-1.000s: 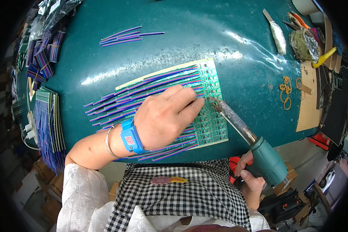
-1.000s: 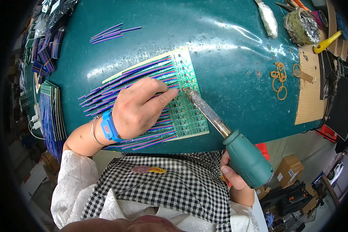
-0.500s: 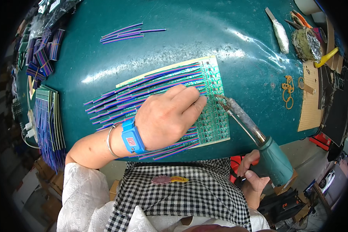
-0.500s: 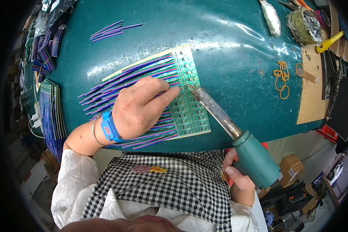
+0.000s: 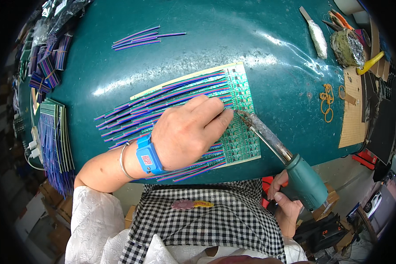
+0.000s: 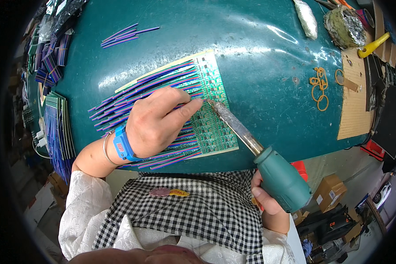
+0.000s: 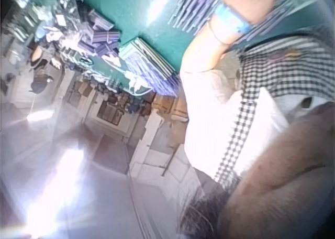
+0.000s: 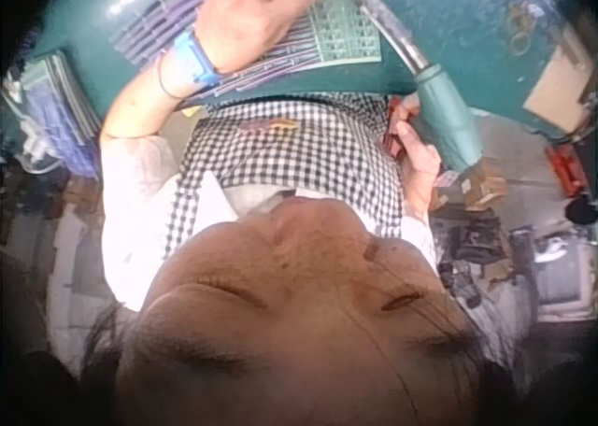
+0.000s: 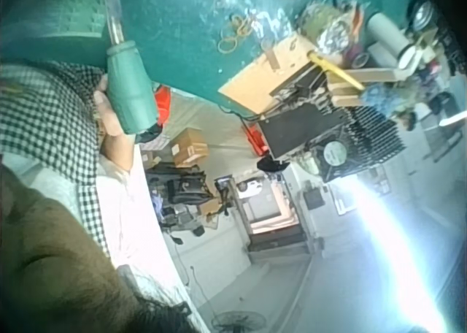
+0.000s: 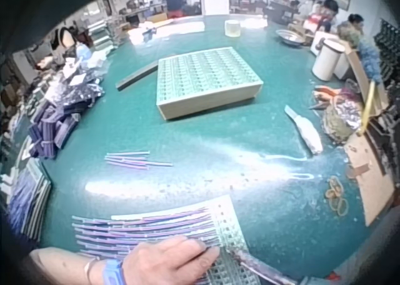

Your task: Soldering or heat-bonding small components onto a printed circuit board at a workstation.

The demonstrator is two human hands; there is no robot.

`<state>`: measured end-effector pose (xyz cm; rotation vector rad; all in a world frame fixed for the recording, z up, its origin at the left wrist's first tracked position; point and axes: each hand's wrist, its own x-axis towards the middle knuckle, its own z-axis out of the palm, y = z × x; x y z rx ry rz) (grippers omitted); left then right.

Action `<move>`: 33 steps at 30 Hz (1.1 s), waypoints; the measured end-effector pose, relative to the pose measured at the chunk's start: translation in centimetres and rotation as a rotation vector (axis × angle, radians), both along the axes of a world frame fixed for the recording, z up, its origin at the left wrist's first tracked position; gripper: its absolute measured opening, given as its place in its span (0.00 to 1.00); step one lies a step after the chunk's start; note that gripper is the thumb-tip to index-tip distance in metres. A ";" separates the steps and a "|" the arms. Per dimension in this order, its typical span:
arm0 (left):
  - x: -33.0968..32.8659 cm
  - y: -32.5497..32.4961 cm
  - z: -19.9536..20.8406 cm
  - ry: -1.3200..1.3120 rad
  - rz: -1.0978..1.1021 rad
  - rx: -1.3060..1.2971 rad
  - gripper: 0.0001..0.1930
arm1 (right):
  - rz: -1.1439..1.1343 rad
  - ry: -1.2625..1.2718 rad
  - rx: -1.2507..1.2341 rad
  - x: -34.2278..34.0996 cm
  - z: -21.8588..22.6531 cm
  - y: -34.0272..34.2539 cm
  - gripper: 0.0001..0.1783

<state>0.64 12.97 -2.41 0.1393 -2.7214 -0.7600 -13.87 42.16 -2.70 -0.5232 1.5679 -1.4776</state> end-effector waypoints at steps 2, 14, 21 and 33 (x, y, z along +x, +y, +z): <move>0.0 0.1 0.0 0.006 0.007 -0.002 0.19 | -0.015 -0.015 0.024 0.2 0.3 -0.6 0.16; 0.1 0.1 -0.2 0.004 0.002 -0.018 0.19 | -0.213 -0.163 0.052 0.8 2.0 -1.3 0.23; 0.1 0.1 -0.1 0.014 -0.003 -0.030 0.19 | -0.009 -0.043 0.002 -0.3 0.3 -0.1 0.21; 0.2 0.0 -0.1 0.014 -0.014 -0.034 0.19 | -0.143 -0.157 -0.086 -0.1 1.0 -0.6 0.25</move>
